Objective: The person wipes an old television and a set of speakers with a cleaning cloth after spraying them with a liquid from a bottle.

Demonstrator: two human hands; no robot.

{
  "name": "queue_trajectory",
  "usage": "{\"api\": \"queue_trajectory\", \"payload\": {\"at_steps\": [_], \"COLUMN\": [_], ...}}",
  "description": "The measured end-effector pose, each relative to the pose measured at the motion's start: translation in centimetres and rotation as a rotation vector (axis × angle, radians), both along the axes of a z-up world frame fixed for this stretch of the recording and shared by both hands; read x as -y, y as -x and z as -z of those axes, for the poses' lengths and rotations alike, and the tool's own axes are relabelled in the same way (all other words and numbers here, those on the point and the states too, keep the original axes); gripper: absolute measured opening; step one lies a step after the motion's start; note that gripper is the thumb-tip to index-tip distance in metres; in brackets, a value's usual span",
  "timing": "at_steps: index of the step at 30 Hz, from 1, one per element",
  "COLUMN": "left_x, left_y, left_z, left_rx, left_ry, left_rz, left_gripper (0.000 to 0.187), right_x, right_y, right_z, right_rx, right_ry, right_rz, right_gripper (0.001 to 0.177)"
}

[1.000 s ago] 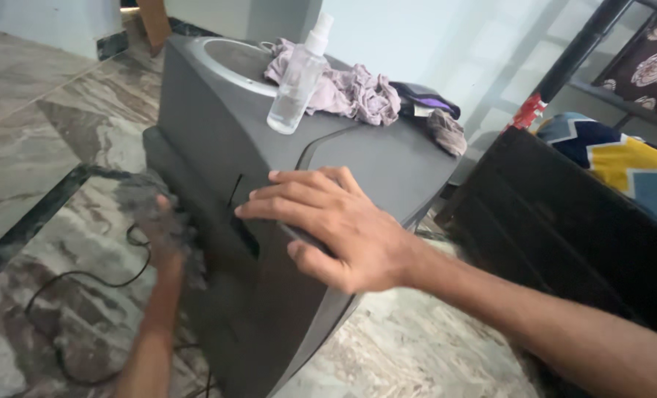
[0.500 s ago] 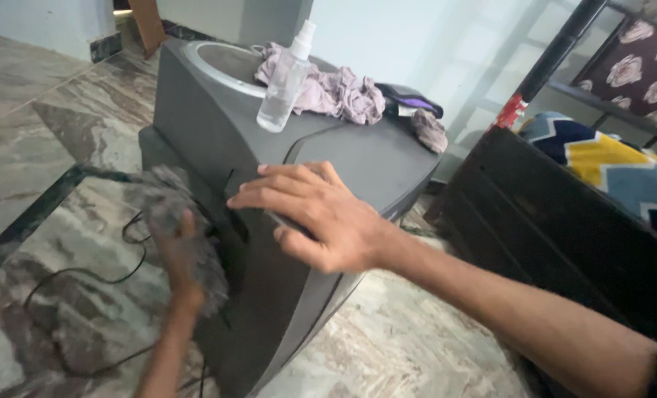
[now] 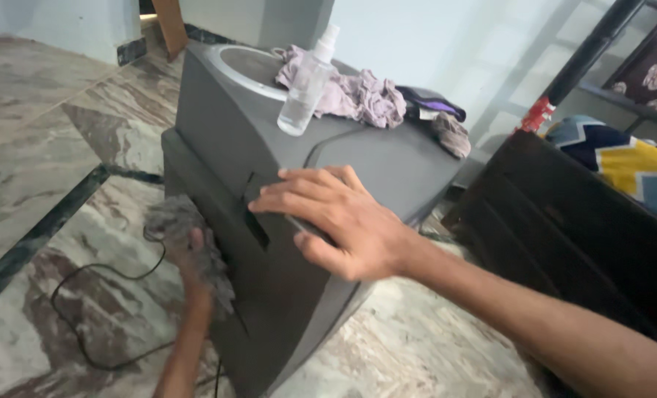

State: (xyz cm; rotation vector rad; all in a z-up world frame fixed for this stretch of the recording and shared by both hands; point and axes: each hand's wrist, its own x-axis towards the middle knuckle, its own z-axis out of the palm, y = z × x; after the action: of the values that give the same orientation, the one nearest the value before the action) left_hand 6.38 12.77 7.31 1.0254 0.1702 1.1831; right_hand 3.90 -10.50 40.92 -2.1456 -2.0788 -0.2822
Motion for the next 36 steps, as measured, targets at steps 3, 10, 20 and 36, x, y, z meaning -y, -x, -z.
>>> {"api": "queue_trajectory", "payload": {"at_steps": [3, 10, 20, 36], "left_x": [6.7, 10.0, -13.4, 13.6], "left_y": [3.6, 6.1, -8.3, 10.7], "left_z": [2.4, 4.1, -1.9, -2.2], "left_rx": [-0.41, -0.433, -0.15, -0.276], "left_ry": [0.452, -0.053, -0.335, -0.151], "left_rz": [0.121, -0.062, -0.142, -0.074], "left_gripper": [0.044, 0.046, 0.05, 0.068], "right_x": [0.3, 0.5, -0.5, 0.2], "right_y": [0.3, 0.5, -0.2, 0.4], "right_z": [0.1, 0.1, 0.4, 0.0], "right_rx": [0.009, 0.019, 0.025, 0.037], "right_ry": [-0.013, -0.007, 0.032, 0.009], "right_rz": [-0.003, 0.0, 0.0, -0.008], "right_gripper": [0.063, 0.062, 0.064, 0.066]}}
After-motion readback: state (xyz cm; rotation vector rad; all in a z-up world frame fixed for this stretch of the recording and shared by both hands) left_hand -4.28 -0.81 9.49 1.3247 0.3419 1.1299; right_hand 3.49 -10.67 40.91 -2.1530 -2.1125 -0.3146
